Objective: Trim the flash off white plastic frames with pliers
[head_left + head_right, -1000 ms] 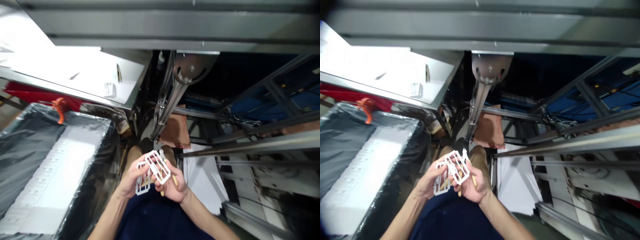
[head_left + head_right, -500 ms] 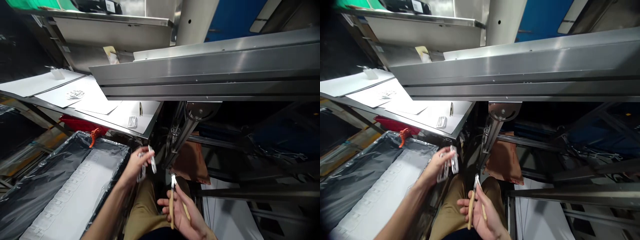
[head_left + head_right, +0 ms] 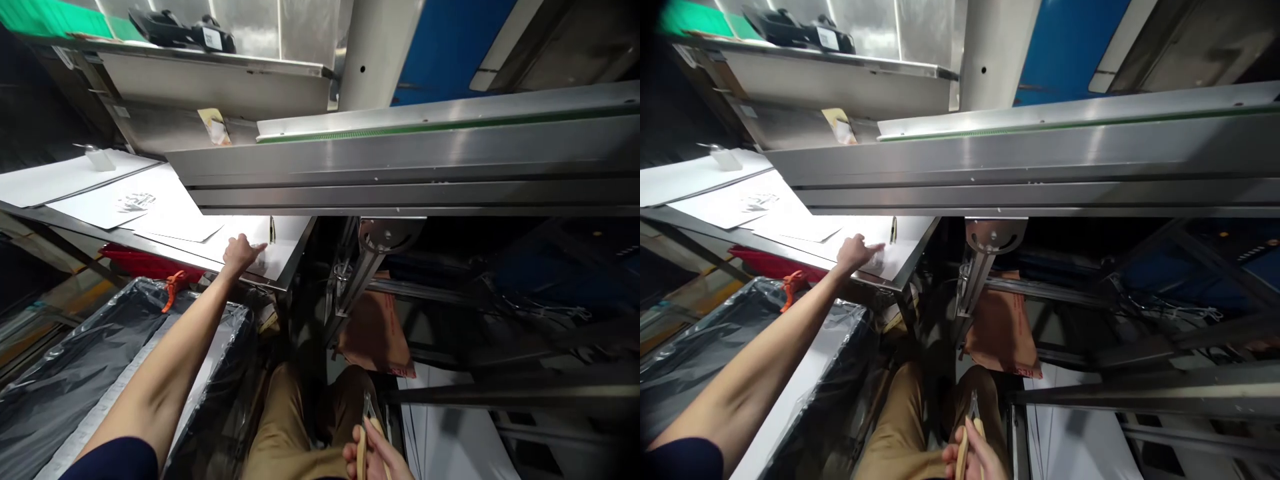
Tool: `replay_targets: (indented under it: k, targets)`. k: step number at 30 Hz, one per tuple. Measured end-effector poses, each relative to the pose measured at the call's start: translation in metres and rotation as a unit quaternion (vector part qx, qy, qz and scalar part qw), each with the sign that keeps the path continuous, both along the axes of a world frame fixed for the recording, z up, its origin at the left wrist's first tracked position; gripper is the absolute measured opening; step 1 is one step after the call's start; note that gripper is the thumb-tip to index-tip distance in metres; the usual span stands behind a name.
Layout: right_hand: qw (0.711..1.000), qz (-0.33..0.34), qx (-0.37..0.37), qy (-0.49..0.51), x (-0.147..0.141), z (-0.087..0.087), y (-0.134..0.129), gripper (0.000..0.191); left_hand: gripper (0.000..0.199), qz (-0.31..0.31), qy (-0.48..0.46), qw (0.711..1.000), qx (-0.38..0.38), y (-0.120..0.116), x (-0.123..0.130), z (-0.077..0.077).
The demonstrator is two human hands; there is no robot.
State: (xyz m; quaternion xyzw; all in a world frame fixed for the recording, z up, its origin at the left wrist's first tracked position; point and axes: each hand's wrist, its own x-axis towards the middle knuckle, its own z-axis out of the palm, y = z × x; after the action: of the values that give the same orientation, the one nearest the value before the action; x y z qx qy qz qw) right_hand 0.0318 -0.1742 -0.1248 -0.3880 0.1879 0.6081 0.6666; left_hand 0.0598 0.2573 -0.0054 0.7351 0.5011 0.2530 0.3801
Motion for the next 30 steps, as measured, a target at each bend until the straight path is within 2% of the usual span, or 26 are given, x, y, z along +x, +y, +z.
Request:
replay_targets:
  k: [3,5,7,9,10,12,15,20,22,25,27,30]
  targets:
    - [0.995,0.000,-0.037,-0.096,-0.006,0.018,0.009,0.038,0.052,-0.058,-0.056,0.994,-0.076,-0.048,-0.023,-0.004]
    - [0.979,0.021,-0.041,-0.197,-0.009,0.033,0.019,0.036,0.058,-0.121,-0.121,0.964,-0.204,-0.094,-0.045,-0.016]
    - [0.952,0.068,-0.022,-0.299,-0.011,0.048,0.030,0.033,0.056,-0.132,-0.274,0.853,-0.425,-0.144,-0.070,-0.033]
    - [0.921,0.108,-0.009,-0.375,-0.012,0.058,0.039,0.031,0.053,-0.079,-0.367,0.746,-0.549,-0.188,-0.093,-0.050]
    - [0.906,0.126,-0.006,-0.404,-0.012,0.062,0.043,0.029,0.052,-0.050,-0.388,0.720,-0.573,-0.207,-0.103,-0.057]
    - [0.884,0.145,0.001,-0.445,-0.016,0.065,0.048,0.025,0.051,-0.014,-0.404,0.701,-0.587,-0.235,-0.116,-0.068]
    - [0.871,0.143,0.009,-0.471,-0.024,0.064,0.049,0.021,0.049,0.000,-0.399,0.703,-0.589,-0.256,-0.124,-0.073]
    - [0.847,0.137,-0.009,-0.514,-0.032,0.056,0.041,0.015,0.048,-0.023,-0.365,0.726,-0.582,-0.266,-0.125,-0.067]
    - [0.829,0.131,-0.033,-0.543,-0.032,0.055,0.036,0.014,0.047,-0.043,-0.346,0.761,-0.547,-0.268,-0.126,-0.066]
    - [0.786,0.126,-0.072,-0.601,-0.032,0.054,0.028,0.011,0.035,-0.064,-0.281,0.852,-0.438,-0.269,-0.132,-0.066]
    - [0.750,0.132,-0.081,-0.643,-0.032,0.052,0.022,0.010,0.028,-0.093,-0.223,0.901,-0.361,-0.267,-0.137,-0.064]
    - [0.686,0.148,-0.052,-0.711,-0.035,0.048,0.014,0.012,0.024,-0.139,-0.169,0.926,-0.307,-0.262,-0.145,-0.059]
